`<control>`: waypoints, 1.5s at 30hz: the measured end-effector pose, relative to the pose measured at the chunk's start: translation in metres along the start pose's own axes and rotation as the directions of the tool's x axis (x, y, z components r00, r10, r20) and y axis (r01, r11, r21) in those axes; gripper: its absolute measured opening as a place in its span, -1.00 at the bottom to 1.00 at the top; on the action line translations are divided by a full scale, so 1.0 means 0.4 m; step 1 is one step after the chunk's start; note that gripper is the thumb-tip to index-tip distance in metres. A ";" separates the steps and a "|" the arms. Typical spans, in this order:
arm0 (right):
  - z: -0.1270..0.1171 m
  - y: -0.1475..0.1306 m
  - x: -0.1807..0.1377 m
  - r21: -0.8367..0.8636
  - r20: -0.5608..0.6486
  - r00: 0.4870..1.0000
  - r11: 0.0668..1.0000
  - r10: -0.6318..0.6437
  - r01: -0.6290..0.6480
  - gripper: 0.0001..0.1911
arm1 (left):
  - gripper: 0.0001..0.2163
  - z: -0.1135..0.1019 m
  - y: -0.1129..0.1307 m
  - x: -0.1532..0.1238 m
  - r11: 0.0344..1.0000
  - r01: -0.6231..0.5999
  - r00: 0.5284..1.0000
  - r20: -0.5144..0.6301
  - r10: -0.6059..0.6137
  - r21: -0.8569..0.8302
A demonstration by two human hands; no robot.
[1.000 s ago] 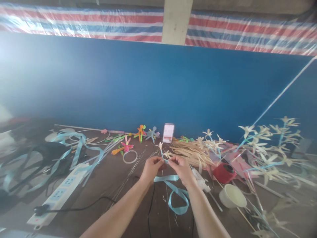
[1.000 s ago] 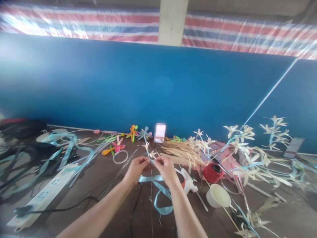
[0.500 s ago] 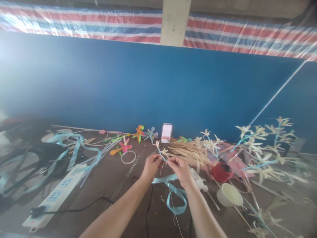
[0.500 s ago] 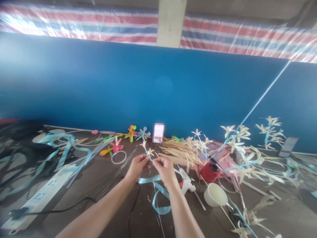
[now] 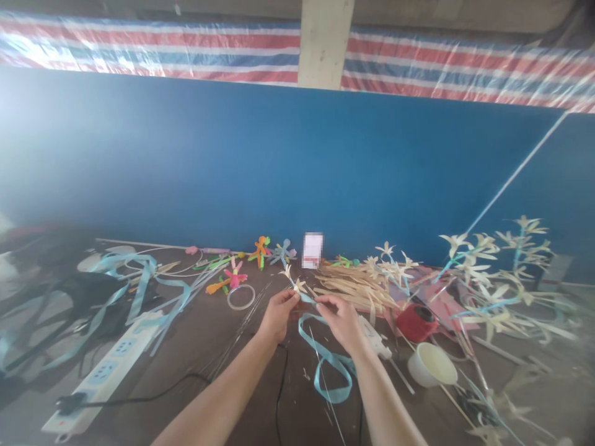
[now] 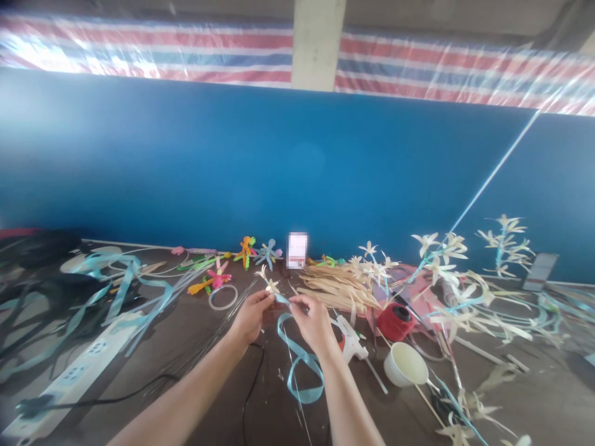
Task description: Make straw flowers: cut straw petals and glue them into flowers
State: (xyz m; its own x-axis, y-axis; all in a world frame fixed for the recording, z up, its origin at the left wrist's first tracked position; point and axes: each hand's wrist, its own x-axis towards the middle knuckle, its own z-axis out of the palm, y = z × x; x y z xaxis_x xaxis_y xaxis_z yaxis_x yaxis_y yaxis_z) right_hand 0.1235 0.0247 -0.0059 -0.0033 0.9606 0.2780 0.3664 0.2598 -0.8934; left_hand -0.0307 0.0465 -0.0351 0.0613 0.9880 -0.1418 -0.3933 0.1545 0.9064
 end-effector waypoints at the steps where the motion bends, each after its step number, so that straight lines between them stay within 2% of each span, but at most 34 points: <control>1: 0.004 0.000 0.001 0.000 -0.005 1.000 1.000 -0.024 0.024 -0.80 | -0.77 0.000 0.000 -0.001 1.000 0.014 1.000 0.009 -0.014 -0.009; 3: 0.015 0.002 0.003 0.026 -0.035 0.998 0.999 -0.044 0.045 -0.79 | -0.77 0.000 0.001 -0.003 0.998 0.050 0.998 0.029 -0.049 -0.024; 6: 0.034 0.008 0.004 0.113 -0.044 0.999 0.994 -0.004 0.009 -0.76 | -0.77 0.002 0.004 -0.006 0.996 0.081 0.996 0.026 -0.080 -0.031; 11: 0.053 0.015 0.008 0.275 0.002 0.998 0.960 0.056 -0.055 -0.72 | -0.74 0.010 0.005 -0.013 0.998 0.043 0.998 0.038 -0.045 0.042; 15: 0.053 0.017 0.013 0.333 0.094 0.994 0.939 0.060 -0.088 -0.70 | -0.75 0.017 0.002 -0.017 0.996 0.021 0.998 0.058 -0.026 0.083; 18: 0.050 0.021 0.018 0.294 0.119 0.991 0.951 0.059 -0.092 -0.72 | -0.76 0.022 -0.001 -0.018 0.994 0.019 0.998 0.063 -0.026 0.110; 21: 0.046 0.027 0.023 0.193 0.073 0.996 0.979 0.056 -0.069 -0.77 | -0.77 0.028 -0.003 -0.019 0.988 0.013 0.999 0.048 -0.020 0.152; 26: 0.054 0.032 0.025 0.053 0.004 1.000 0.998 0.029 -0.029 -0.77 | -0.83 0.039 -0.021 -0.013 0.977 -0.041 0.997 -0.053 0.053 0.208; 32: 0.083 0.050 0.013 0.017 -0.043 0.998 0.999 0.046 -0.045 -0.81 | -0.88 0.039 -0.054 0.000 0.977 -0.055 0.988 -0.132 0.084 0.208; 45: 0.059 0.096 0.028 0.137 0.026 0.991 0.982 0.130 -0.132 -0.74 | -0.81 0.036 -0.072 -0.002 0.992 0.012 1.000 -0.010 -0.011 0.123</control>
State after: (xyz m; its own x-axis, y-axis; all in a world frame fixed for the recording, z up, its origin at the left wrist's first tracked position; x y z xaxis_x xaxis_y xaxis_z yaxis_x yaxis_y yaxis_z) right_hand 0.1153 0.0476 -0.0454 0.0199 0.9884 0.1506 0.2331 0.1419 -0.9620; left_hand -0.0063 0.0414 -0.0552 0.0563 0.9862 -0.1559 -0.2771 0.1654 0.9465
